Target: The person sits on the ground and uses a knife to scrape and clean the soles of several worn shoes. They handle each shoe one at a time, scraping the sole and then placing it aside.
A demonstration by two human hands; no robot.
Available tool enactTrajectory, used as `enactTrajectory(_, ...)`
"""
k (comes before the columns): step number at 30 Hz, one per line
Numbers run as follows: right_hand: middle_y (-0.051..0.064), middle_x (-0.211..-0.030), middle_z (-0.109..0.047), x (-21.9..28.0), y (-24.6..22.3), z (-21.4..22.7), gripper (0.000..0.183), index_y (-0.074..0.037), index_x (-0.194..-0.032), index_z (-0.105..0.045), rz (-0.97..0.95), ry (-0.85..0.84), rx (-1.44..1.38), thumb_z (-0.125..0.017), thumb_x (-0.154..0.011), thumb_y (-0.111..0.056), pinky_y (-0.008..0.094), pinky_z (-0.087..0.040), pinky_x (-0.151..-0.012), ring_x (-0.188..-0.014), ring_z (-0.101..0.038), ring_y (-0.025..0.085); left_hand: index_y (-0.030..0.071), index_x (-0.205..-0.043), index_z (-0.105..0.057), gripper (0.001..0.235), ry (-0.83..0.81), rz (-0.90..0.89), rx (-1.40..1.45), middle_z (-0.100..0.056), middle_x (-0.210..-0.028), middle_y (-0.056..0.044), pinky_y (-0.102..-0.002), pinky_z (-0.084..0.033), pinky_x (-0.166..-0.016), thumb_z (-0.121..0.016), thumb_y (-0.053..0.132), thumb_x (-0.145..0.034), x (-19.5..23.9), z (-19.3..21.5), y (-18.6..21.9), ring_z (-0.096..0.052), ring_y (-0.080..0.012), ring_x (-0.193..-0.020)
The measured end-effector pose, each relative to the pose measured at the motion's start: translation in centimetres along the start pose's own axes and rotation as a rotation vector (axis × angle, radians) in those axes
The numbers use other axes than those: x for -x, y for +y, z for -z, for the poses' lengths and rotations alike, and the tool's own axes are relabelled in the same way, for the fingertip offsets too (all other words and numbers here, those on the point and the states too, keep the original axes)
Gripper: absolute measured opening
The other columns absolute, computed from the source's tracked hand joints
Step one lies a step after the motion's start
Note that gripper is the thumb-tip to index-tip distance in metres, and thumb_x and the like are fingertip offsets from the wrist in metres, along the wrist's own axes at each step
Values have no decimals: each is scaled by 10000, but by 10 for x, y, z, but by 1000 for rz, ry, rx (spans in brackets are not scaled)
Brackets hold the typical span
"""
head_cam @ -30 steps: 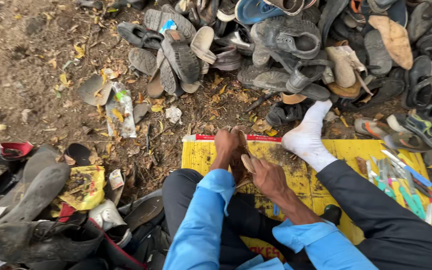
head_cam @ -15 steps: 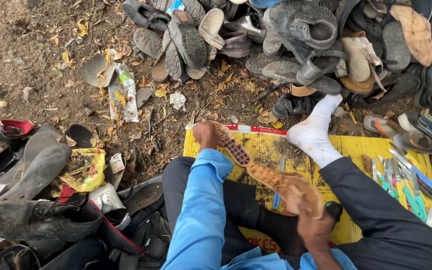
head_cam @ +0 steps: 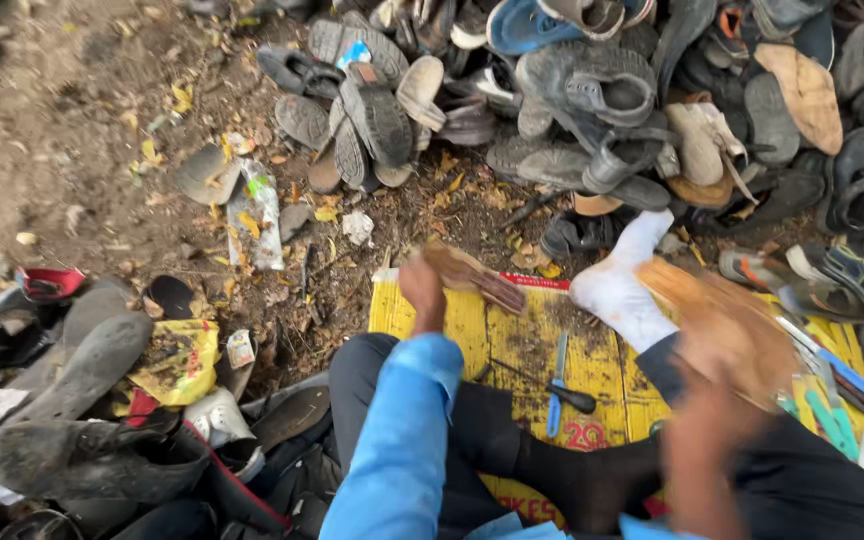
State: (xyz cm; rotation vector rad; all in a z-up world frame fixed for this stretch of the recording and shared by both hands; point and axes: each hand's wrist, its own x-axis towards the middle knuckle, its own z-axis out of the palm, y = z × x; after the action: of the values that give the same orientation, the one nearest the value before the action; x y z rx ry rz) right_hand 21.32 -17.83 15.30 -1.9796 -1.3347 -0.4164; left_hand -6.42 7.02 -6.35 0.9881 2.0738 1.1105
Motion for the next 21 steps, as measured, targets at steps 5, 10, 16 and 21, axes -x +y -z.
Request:
enactTrajectory(5,134,-1190,-734,-18,-50,-39,451,-73,-1277,-671,65,-56,-70,-761,-857,-214,384,-514,-950,-1063,-679,272,23,-832,-641,261,-216,206,883,-568,-775,-20,-370,-469,-595,-566,221,-983,70,6,-24,-524,-151,-704)
enactTrajectory(10,111,-1145,-760,47,-99,-21,324,-46,-1203,-713,319,-517,-475,-696,-902,-163,347,-547,-922,-1006,-709,231,44,-748,-580,296,-329,41,855,-492,-722,-16,-342,-415,-565,-538,190,-1002,100,71,2,-457,-145,-647)
enactTrajectory(16,161,-1108,-734,49,11,18,380,42,-1300,-643,-674,-538,-1025,-659,-947,-98,351,-559,-868,-929,-723,223,7,-871,-640,145,-450,249,924,-607,-866,-106,-397,-549,-705,-586,125,-937,106,156,99,-614,-240,-805)
enactTrajectory(21,201,-1062,-731,87,131,-8,369,121,-1322,-613,-775,-371,-865,-635,-1025,-96,366,-581,-775,-881,-712,238,-48,-1026,-615,157,105,-224,1501,-625,-1037,-175,-412,-597,-854,-626,26,-888,-99,282,172,-660,-318,-1012)
